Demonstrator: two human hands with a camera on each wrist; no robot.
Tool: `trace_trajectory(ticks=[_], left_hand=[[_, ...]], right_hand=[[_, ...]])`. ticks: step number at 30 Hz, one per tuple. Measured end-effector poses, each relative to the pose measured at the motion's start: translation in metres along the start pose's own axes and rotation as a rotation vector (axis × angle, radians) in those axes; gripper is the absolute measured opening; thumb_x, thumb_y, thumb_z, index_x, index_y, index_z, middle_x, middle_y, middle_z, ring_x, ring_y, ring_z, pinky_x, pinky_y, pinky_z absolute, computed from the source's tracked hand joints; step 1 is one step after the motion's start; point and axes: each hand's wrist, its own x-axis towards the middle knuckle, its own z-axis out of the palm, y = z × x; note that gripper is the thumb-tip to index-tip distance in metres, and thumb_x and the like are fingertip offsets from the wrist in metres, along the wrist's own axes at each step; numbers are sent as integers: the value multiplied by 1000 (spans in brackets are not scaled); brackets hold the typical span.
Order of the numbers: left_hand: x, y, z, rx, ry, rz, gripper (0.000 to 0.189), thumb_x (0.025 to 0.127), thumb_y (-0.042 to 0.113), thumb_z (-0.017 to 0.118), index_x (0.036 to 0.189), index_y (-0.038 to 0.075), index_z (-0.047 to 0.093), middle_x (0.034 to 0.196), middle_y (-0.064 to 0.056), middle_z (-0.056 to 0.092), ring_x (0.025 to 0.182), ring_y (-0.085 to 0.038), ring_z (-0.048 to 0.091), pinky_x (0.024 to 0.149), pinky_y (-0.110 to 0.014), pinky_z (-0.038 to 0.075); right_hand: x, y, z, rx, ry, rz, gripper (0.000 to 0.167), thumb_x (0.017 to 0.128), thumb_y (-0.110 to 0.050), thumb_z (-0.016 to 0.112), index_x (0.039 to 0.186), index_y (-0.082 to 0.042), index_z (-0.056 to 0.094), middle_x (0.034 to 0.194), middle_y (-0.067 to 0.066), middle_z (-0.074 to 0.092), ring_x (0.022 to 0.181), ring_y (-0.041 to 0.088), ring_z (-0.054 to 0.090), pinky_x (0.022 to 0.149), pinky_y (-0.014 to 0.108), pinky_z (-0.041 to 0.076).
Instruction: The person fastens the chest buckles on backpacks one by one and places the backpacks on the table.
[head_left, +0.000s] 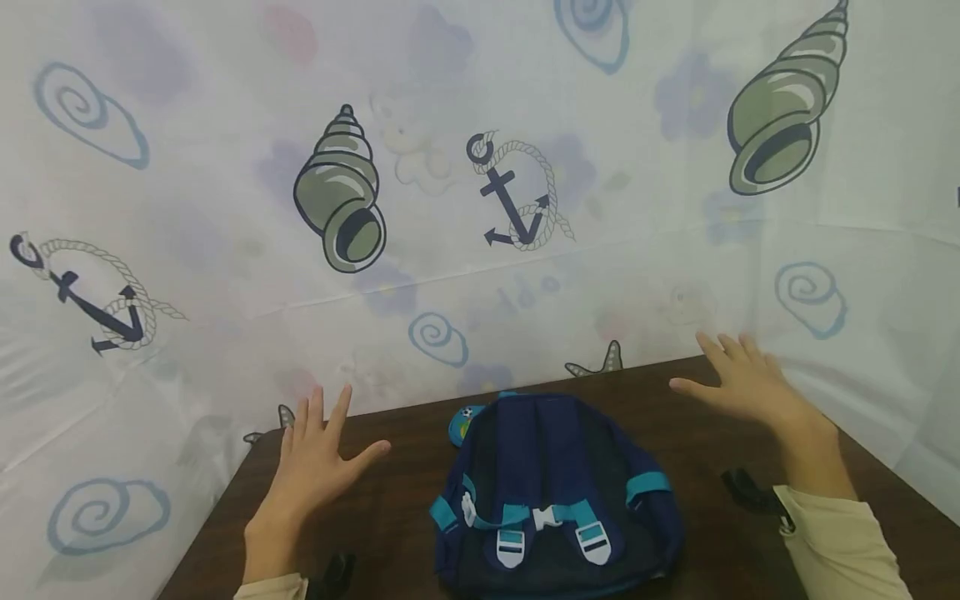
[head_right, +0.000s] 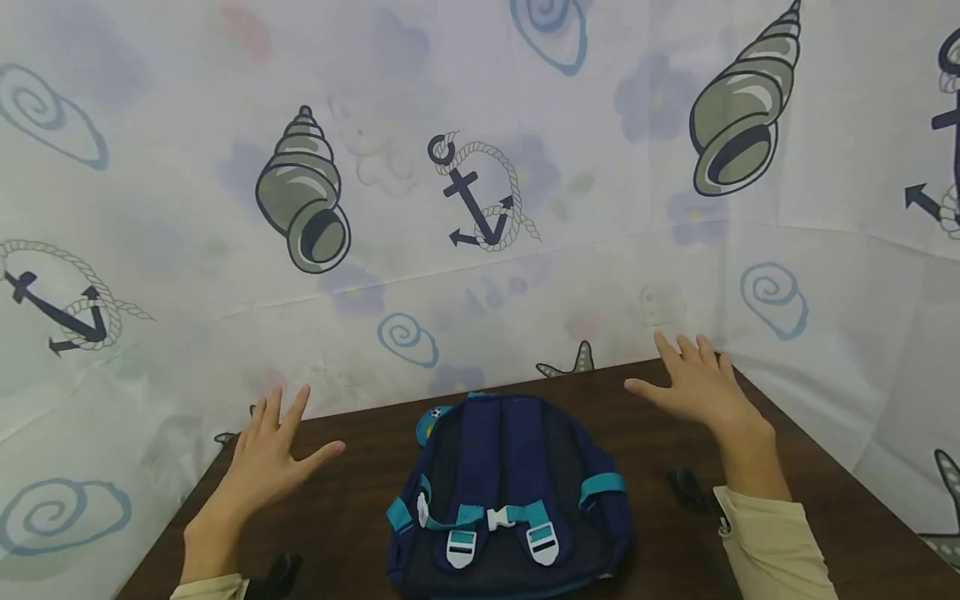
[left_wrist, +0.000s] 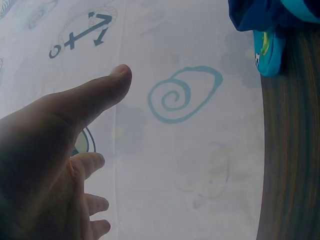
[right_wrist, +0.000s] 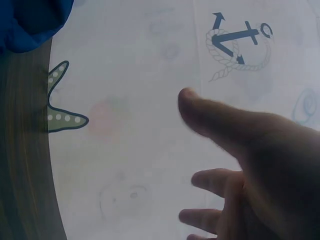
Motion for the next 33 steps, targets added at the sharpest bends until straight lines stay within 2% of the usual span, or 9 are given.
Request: trace_trajectory(ticks=[5, 9, 13, 15, 17, 20, 25, 28, 33], left_hand=[[0, -3, -1, -16, -31, -26, 104, 89, 72, 53, 161, 19, 2, 163, -28, -13, 148, -52, -13, 110, -76, -2], [1, 0, -3, -26, -41, -6, 97, 92, 69, 50, 161, 14, 10, 163, -31, -6, 148, -55, -6, 110, -77, 3], [1, 12, -1, -81, -113, 68, 78, 98, 61, 48, 151, 5, 38, 152, -32, 35, 139, -54, 33, 106, -72, 30], [0, 20, 4, -139, -200, 98, 64, 99, 57, 51, 138, 6, 53, 134, -23, 58, 122, -44, 56, 98, -63, 45], [-1, 30, 12, -199, -293, 122, 50, 99, 52, 54, 124, 9, 63, 113, -11, 69, 101, -29, 66, 87, -50, 53], [-3, 48, 28, -249, -403, 155, 39, 98, 49, 57, 104, 12, 69, 86, 2, 66, 78, -15, 61, 69, -37, 52], [-5, 75, 52, -282, -516, 215, 52, 98, 52, 55, 75, 7, 65, 59, 6, 42, 53, -10, 38, 49, -26, 32], [-6, 82, 59, -288, -529, 227, 55, 98, 51, 56, 64, 8, 58, 54, 8, 34, 49, -9, 29, 46, -25, 25], [-7, 84, 64, -280, -527, 231, 49, 95, 48, 61, 63, 12, 57, 54, 8, 33, 49, -9, 28, 46, -25, 25]], right_hand=[[-3, -4, 0, 5, -18, 0, 97, 95, -63, 51, 153, 7, 20, 152, 45, 14, 140, 67, 3, 106, 80, 8], [-7, -13, -1, 25, 8, -75, 89, 96, -57, 54, 152, 7, 26, 151, 42, 24, 139, 64, 16, 105, 78, 19], [-9, -27, 0, 102, -17, -180, 75, 99, -47, 57, 146, 8, 38, 145, 36, 41, 134, 56, 35, 104, 69, 33], [-8, -36, 4, 137, -63, -214, 67, 100, -45, 57, 141, 7, 46, 141, 32, 50, 131, 51, 45, 103, 65, 39], [-7, -45, 10, 166, -109, -243, 61, 99, -44, 57, 136, 4, 52, 136, 26, 57, 126, 46, 53, 101, 60, 44], [-5, -60, 20, 195, -172, -261, 52, 98, -44, 60, 130, -2, 59, 129, 17, 65, 119, 37, 61, 97, 56, 49], [0, -80, 39, 228, -252, -312, 42, 95, -39, 66, 123, -8, 65, 123, 10, 68, 114, 33, 64, 95, 52, 52], [1, -87, 47, 228, -280, -336, 39, 93, -37, 69, 121, -9, 66, 122, 9, 68, 114, 33, 63, 95, 52, 52], [1, -92, 56, 207, -283, -331, 40, 91, -34, 72, 120, -8, 67, 120, 8, 69, 114, 31, 64, 96, 52, 51]])
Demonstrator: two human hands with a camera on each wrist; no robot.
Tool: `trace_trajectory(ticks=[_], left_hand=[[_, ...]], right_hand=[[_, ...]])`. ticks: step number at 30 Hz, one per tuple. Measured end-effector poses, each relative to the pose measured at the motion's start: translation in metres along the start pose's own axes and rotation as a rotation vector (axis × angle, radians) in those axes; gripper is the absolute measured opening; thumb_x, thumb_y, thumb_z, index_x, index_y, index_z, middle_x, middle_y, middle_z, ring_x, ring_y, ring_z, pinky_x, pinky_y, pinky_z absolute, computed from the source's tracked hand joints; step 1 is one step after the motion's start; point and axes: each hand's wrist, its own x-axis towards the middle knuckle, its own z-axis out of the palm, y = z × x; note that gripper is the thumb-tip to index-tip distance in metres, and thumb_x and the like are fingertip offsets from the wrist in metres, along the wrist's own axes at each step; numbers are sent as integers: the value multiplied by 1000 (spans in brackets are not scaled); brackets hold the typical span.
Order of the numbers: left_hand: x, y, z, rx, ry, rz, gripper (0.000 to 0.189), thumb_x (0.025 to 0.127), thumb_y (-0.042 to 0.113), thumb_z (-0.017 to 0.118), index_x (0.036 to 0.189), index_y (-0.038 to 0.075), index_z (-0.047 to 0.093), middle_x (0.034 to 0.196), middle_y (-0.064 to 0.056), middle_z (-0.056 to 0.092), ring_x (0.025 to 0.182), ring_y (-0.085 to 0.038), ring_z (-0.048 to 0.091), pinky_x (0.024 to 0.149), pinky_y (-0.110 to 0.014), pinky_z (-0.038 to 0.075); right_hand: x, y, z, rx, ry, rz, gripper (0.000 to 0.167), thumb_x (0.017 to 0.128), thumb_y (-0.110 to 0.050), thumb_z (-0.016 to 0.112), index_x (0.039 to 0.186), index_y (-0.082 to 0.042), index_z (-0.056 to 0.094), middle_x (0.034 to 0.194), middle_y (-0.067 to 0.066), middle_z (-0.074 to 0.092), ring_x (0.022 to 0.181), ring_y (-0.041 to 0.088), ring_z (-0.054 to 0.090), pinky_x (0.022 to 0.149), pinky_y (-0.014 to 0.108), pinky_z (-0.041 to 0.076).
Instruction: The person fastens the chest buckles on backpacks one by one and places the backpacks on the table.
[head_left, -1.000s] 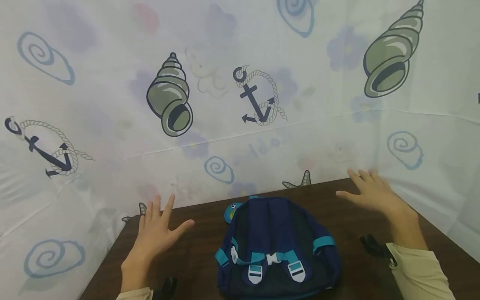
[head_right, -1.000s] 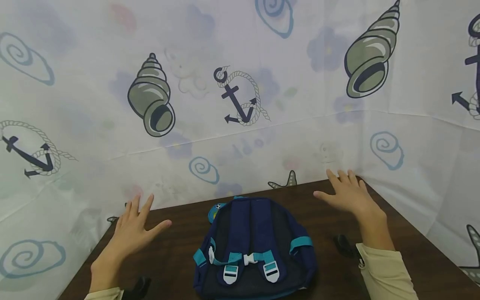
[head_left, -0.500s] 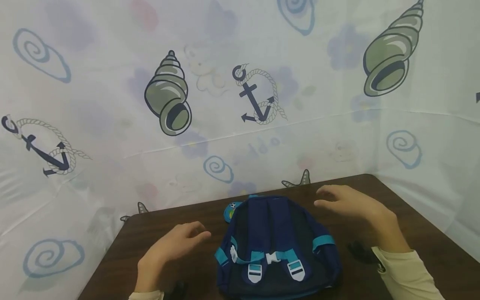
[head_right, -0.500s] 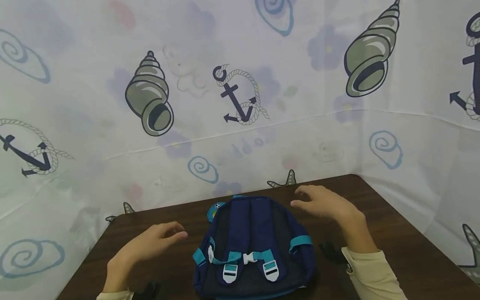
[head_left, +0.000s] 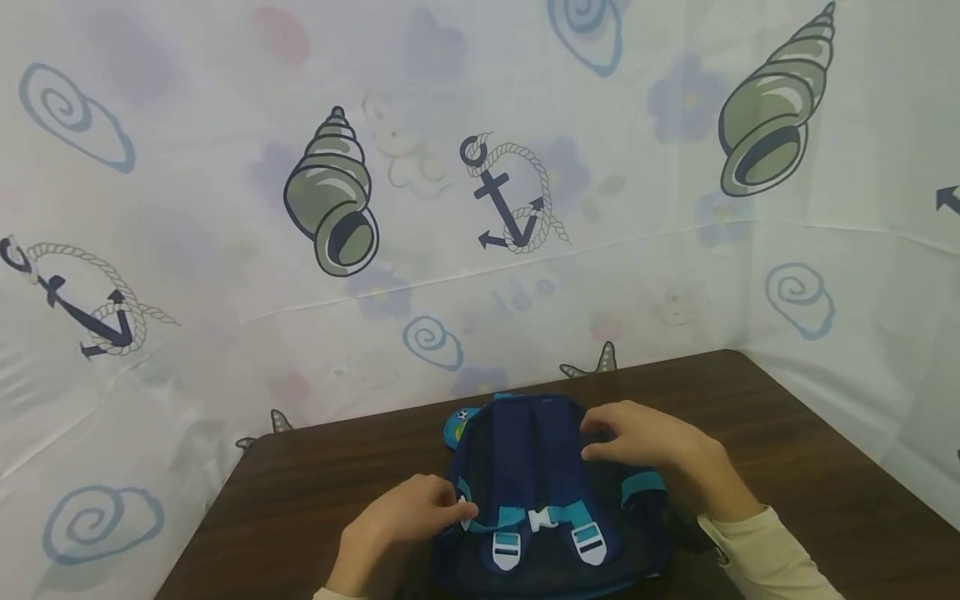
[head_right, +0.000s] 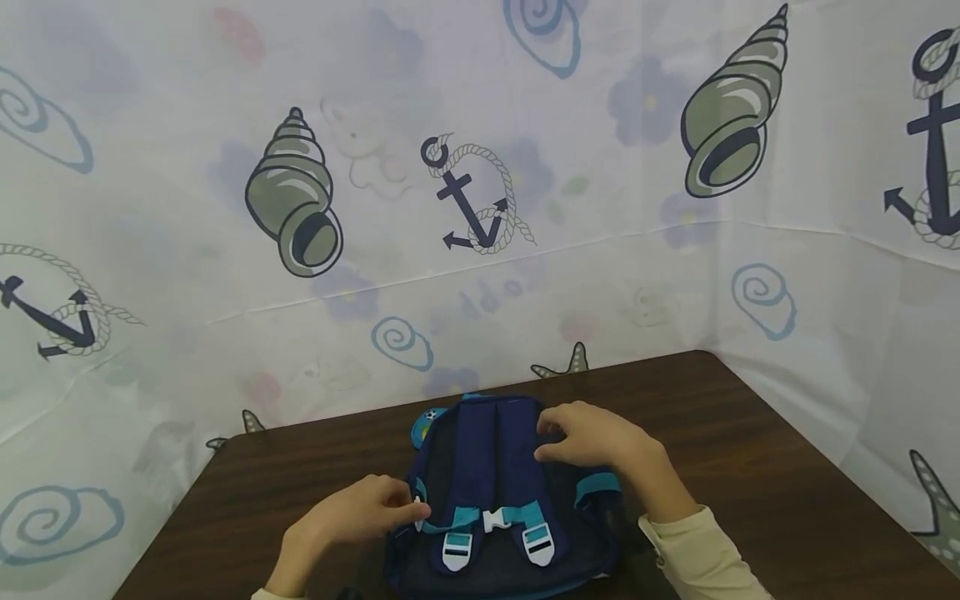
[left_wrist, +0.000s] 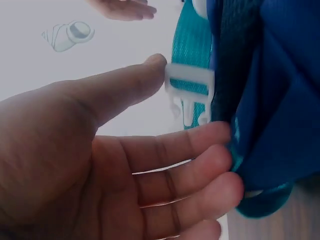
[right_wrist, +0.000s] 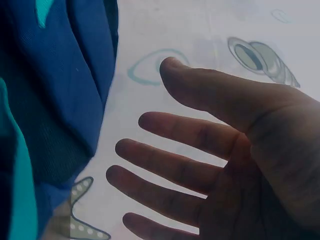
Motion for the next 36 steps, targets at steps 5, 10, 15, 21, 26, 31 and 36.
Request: trace_trajectory(ticks=[5, 10, 15, 21, 26, 31, 36], left_hand=[[1, 0, 3, 2, 7, 8, 42, 93, 48, 64, 71, 12, 64, 58, 8, 42, 52, -9, 38, 48, -25, 33], [1, 2, 6, 3, 32, -16, 39, 92, 46, 67, 76, 10, 65, 63, 6, 49, 57, -10, 45, 51, -27, 37], [-1, 7, 15, 0, 17, -85, 52, 91, 51, 65, 57, 14, 54, 53, 7, 35, 49, -10, 32, 48, -26, 27], [1, 13, 21, 107, 61, -63, 30, 90, 31, 65, 68, 14, 52, 60, 6, 42, 53, -10, 39, 49, -27, 31], [12, 15, 25, 83, 158, -9, 20, 89, 25, 64, 79, 15, 50, 65, 5, 45, 55, -10, 42, 49, -27, 33], [26, 15, 29, -200, 265, 91, 26, 91, 24, 69, 81, 13, 48, 65, 6, 56, 53, -8, 53, 47, -21, 39], [29, 15, 28, -557, 234, 125, 33, 90, 24, 75, 84, 5, 48, 68, 0, 63, 54, -12, 58, 47, -23, 49]], right_hand=[[4, -11, 18, -4, -53, -15, 38, 87, -33, 76, 117, -11, 68, 118, 4, 70, 112, 28, 64, 95, 52, 51], [10, -24, 42, -45, -143, -52, 31, 83, -35, 80, 105, -17, 70, 106, -4, 69, 102, 18, 63, 89, 42, 53], [13, -29, 58, -114, -156, -65, 27, 78, -36, 83, 94, -21, 69, 95, -10, 61, 90, 9, 54, 80, 31, 50], [16, -32, 68, -188, -154, -113, 24, 75, -36, 84, 86, -24, 66, 87, -11, 50, 80, 6, 43, 70, 24, 40], [17, -26, 63, -87, -152, -169, 18, 80, -32, 81, 83, -23, 66, 82, -14, 53, 76, 1, 46, 68, 22, 44], [12, -12, 49, 185, -120, -251, 11, 88, -32, 75, 90, -24, 67, 79, -14, 60, 70, 0, 53, 64, 21, 49], [11, 1, 42, 391, -38, -303, 18, 95, -29, 68, 107, -15, 69, 91, -6, 67, 80, 4, 61, 73, 22, 53]])
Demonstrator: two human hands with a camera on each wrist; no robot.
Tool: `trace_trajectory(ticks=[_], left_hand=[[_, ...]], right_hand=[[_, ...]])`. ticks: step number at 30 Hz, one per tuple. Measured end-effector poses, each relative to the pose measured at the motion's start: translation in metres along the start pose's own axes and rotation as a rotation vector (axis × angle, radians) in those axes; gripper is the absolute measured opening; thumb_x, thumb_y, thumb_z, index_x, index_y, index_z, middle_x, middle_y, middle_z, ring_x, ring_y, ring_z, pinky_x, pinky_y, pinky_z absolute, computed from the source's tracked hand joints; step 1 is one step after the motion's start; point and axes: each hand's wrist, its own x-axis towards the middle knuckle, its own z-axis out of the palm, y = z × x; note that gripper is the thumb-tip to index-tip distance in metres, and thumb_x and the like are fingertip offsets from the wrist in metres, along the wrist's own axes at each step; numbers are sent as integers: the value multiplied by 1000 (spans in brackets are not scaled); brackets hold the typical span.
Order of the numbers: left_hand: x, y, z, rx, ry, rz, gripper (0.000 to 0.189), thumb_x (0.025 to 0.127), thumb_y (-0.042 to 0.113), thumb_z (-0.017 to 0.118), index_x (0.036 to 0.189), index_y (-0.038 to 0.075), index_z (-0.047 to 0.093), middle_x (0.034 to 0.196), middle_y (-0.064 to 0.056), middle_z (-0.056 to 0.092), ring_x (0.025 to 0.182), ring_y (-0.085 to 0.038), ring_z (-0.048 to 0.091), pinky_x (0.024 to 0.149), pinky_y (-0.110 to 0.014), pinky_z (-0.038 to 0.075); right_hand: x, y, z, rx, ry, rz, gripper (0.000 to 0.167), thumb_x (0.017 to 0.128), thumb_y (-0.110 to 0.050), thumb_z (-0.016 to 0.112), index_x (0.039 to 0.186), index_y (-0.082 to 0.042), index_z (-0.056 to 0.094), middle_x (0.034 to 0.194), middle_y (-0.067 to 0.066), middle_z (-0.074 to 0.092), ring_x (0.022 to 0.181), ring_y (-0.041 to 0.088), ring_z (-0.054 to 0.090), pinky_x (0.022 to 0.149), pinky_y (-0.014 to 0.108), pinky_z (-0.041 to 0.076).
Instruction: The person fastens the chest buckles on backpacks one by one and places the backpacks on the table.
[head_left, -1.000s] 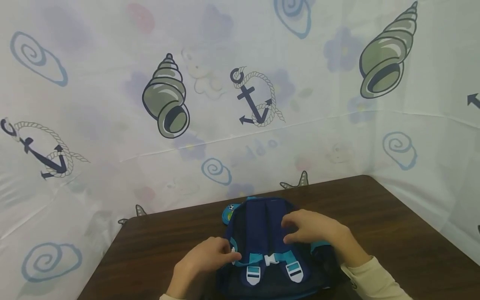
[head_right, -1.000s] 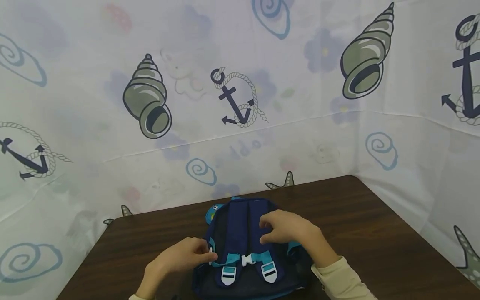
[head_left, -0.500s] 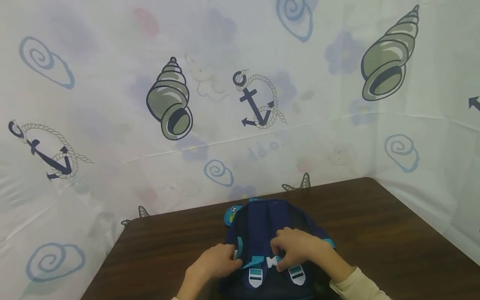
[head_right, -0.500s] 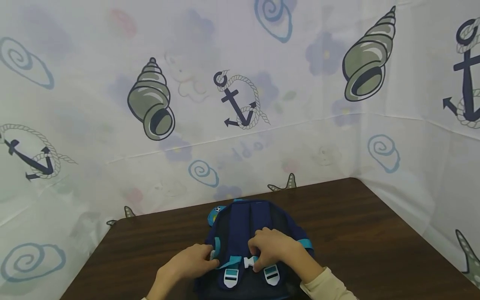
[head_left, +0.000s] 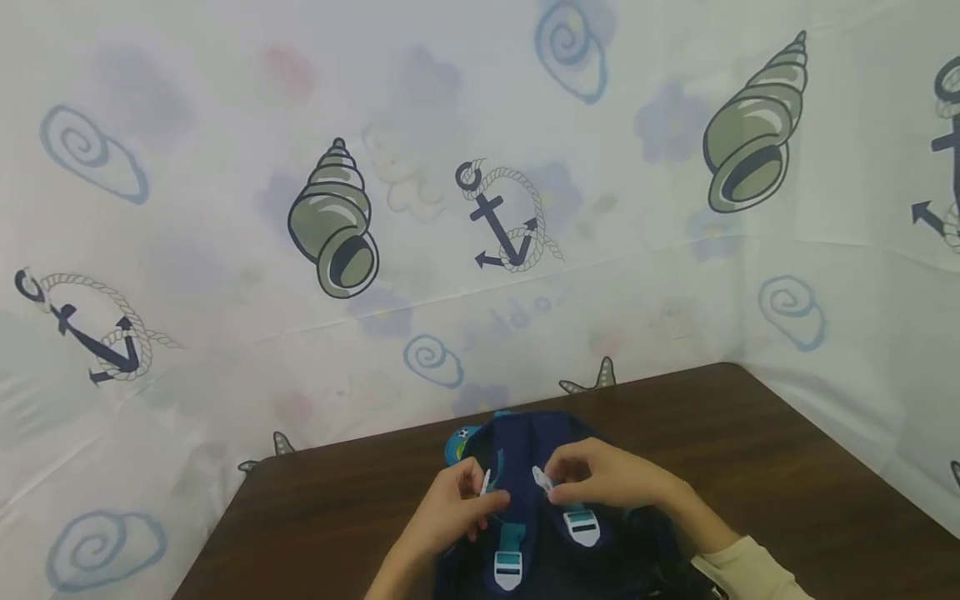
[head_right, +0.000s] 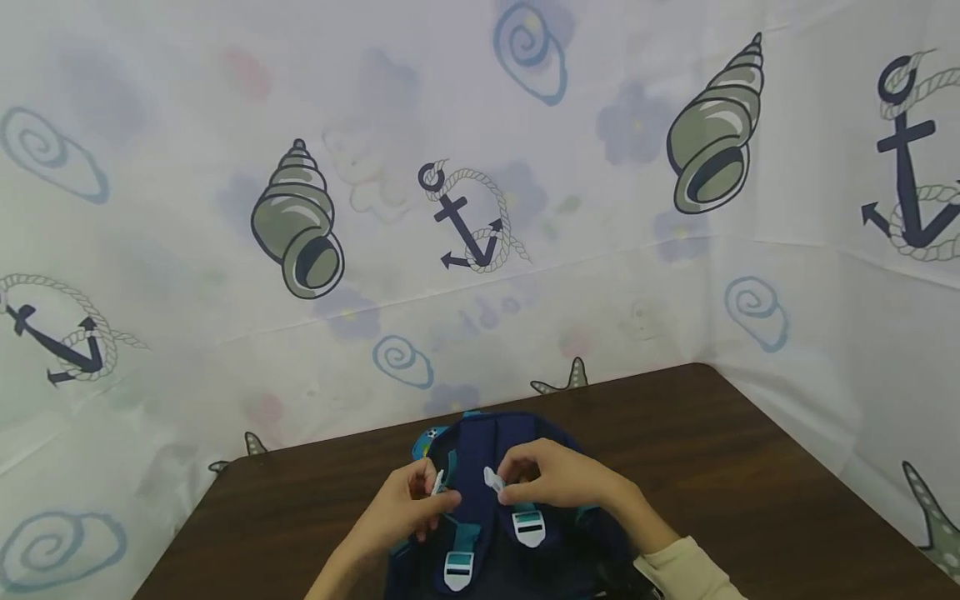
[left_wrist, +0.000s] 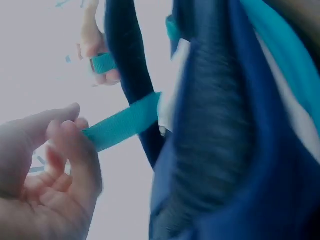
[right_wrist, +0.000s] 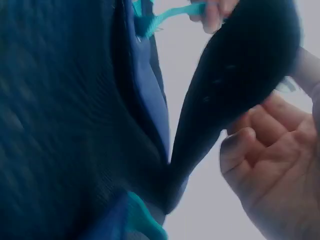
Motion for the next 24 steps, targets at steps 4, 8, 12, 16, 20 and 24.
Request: trace_trajectory(ticks=[4, 8, 12, 16, 20, 24], left_hand=[[-1, 4, -11, -64, 57, 3, 28, 92, 20, 73, 98, 3, 51, 80, -2, 59, 62, -10, 55, 58, -25, 53], [7, 10, -17, -47, 208, 45, 36, 94, 23, 70, 116, 4, 49, 92, -7, 65, 70, -10, 54, 61, -24, 49], [26, 19, -18, -142, 376, 63, 41, 93, 27, 70, 124, 4, 56, 91, -6, 67, 75, -12, 54, 64, -24, 44], [50, 24, -17, -217, 515, 102, 39, 95, 33, 68, 126, 9, 64, 95, -1, 65, 88, -12, 57, 79, -26, 48], [66, 25, -15, -325, 536, 142, 40, 102, 33, 57, 134, 10, 60, 98, 2, 64, 97, -14, 61, 95, -33, 51], [72, 31, -14, -404, 440, 208, 42, 107, 25, 46, 141, 1, 51, 85, 1, 56, 85, -11, 61, 89, -31, 55]], right_hand=[[7, 3, -7, 82, 145, -13, 26, 98, -25, 65, 118, -10, 68, 106, 3, 70, 96, 9, 64, 85, 22, 53], [13, 4, -10, 119, 263, 12, 32, 100, -28, 61, 127, -10, 65, 121, 10, 68, 108, 18, 64, 92, 30, 54], [20, 10, -15, 232, 282, 53, 36, 104, -30, 54, 131, -8, 61, 128, 12, 67, 128, 32, 55, 106, 54, 44], [32, 17, -22, 394, 365, 134, 44, 103, -35, 55, 133, -4, 59, 125, 11, 66, 122, 30, 56, 103, 51, 46], [41, 22, -28, 592, 507, 153, 48, 99, -32, 62, 135, 0, 58, 116, 6, 59, 101, 19, 57, 86, 35, 55], [45, 25, -36, 524, 494, 25, 42, 102, -22, 57, 135, 4, 57, 110, 3, 61, 91, 12, 57, 75, 24, 54]])
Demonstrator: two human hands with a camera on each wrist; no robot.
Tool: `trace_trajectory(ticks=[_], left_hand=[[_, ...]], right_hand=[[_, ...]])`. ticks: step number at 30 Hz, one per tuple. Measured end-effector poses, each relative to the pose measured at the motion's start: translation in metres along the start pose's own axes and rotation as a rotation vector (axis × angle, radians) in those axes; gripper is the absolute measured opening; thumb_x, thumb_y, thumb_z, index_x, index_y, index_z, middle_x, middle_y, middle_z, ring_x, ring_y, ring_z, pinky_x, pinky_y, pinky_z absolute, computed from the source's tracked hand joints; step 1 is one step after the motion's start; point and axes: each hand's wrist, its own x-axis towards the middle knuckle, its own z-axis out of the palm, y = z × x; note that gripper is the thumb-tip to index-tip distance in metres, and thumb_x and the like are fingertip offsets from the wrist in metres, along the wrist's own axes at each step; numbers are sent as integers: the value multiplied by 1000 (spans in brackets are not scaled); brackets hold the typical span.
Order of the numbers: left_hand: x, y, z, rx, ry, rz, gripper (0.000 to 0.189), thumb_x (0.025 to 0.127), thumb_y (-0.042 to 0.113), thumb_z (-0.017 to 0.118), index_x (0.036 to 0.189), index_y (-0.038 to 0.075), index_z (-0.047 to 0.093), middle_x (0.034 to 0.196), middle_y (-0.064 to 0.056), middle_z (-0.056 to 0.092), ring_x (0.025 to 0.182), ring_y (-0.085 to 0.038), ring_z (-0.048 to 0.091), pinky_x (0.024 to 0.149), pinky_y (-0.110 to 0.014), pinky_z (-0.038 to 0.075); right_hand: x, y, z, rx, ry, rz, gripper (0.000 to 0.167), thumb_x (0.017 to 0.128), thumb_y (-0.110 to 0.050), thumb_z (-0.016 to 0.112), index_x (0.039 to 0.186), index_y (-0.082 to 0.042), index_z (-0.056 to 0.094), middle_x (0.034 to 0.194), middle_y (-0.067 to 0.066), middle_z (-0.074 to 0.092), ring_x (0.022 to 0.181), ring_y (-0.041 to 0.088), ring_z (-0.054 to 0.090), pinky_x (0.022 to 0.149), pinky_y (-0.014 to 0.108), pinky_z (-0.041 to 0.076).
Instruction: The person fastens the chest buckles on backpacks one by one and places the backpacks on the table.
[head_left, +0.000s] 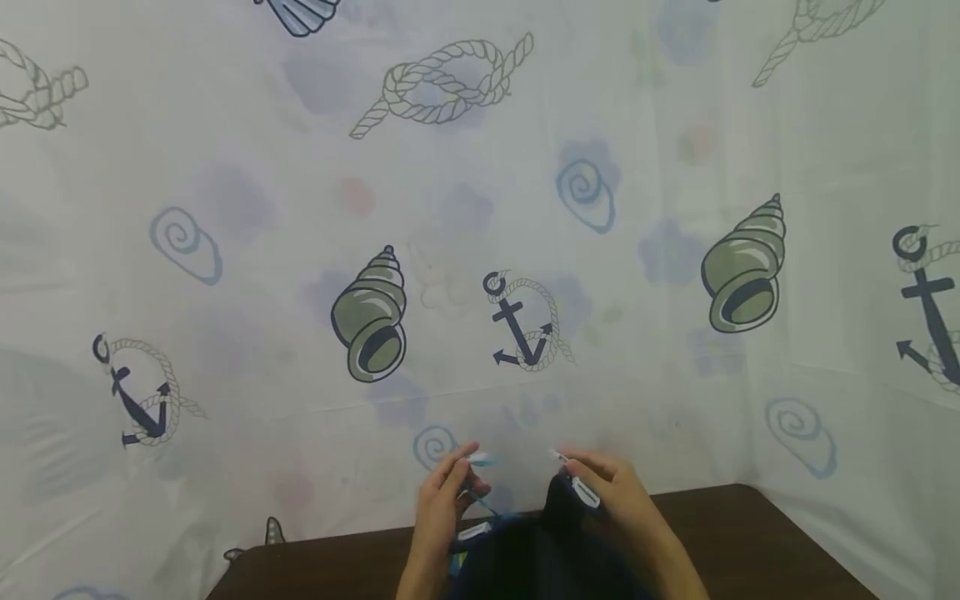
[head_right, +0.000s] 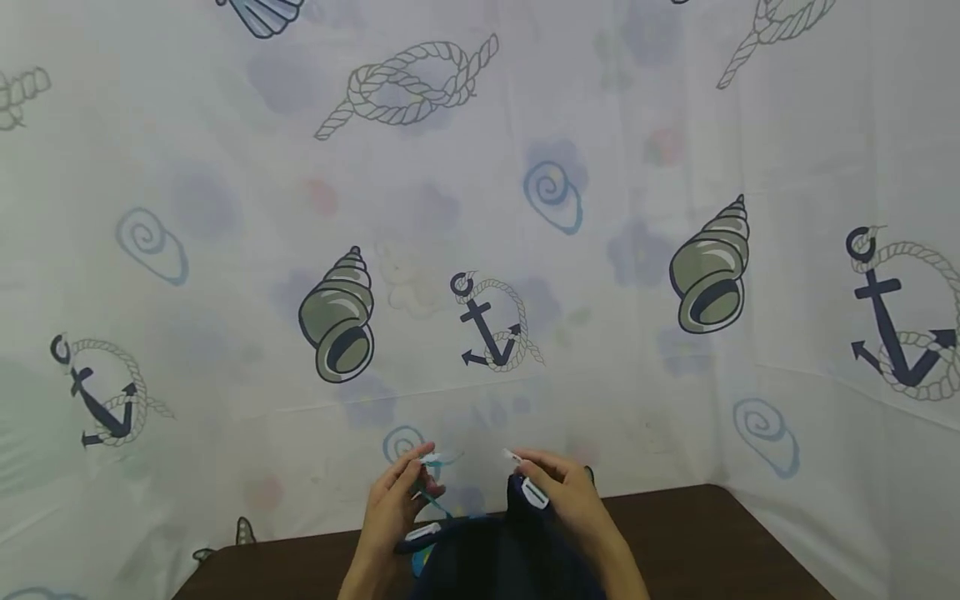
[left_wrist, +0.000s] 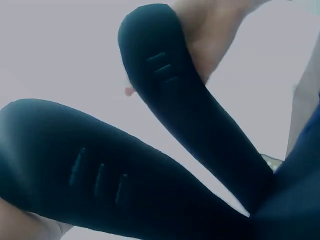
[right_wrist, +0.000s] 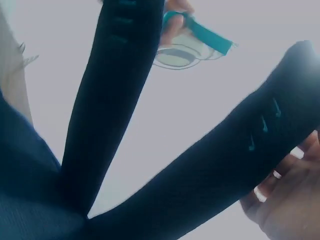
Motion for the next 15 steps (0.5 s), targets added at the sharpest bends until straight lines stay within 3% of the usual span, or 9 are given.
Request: trace_trajectory(ticks=[2, 4, 6, 8, 11, 15], left_hand=[[-6, 2, 2, 13, -46, 41, 41, 107, 23, 45, 140, -2, 51, 79, 1, 50, 77, -9, 57, 81, -28, 55], [-10, 4, 8, 52, -51, 117, 38, 107, 20, 44, 136, -2, 53, 76, -1, 45, 71, -9, 50, 73, -25, 52], [-13, 3, 17, 93, -42, 184, 34, 107, 21, 42, 134, 2, 54, 76, -1, 42, 68, -9, 46, 68, -24, 47], [-16, 0, 26, 120, -44, 231, 31, 108, 20, 41, 133, 5, 52, 80, -2, 40, 67, -9, 42, 64, -23, 42], [-16, -10, 40, 110, -84, 239, 28, 108, 19, 39, 133, 7, 43, 87, -3, 37, 66, -7, 37, 59, -21, 36], [-11, -23, 49, 131, -91, 257, 24, 109, 18, 37, 130, 9, 39, 90, -2, 35, 64, -5, 35, 58, -21, 33]], right_hand=[[-3, -1, 2, 0, -69, -58, 43, 104, -20, 53, 137, 8, 53, 107, 2, 62, 86, 9, 57, 70, 22, 54], [-5, -2, 4, -17, -97, -120, 43, 105, -18, 51, 137, 11, 50, 105, 2, 62, 83, 8, 58, 68, 21, 54], [-7, -3, 9, 1, -61, -128, 43, 104, -18, 53, 136, 10, 50, 103, 2, 62, 82, 8, 59, 69, 22, 55], [-6, -2, 15, -25, 30, -134, 39, 101, -17, 58, 131, 8, 55, 104, 1, 65, 88, 10, 61, 75, 22, 54], [-5, 4, 22, -85, 153, -111, 31, 99, -16, 62, 122, 5, 61, 105, 1, 68, 97, 12, 64, 85, 23, 52], [0, 8, 21, -38, 205, -67, 32, 100, -19, 60, 122, 4, 63, 108, 3, 67, 97, 14, 62, 84, 24, 52]])
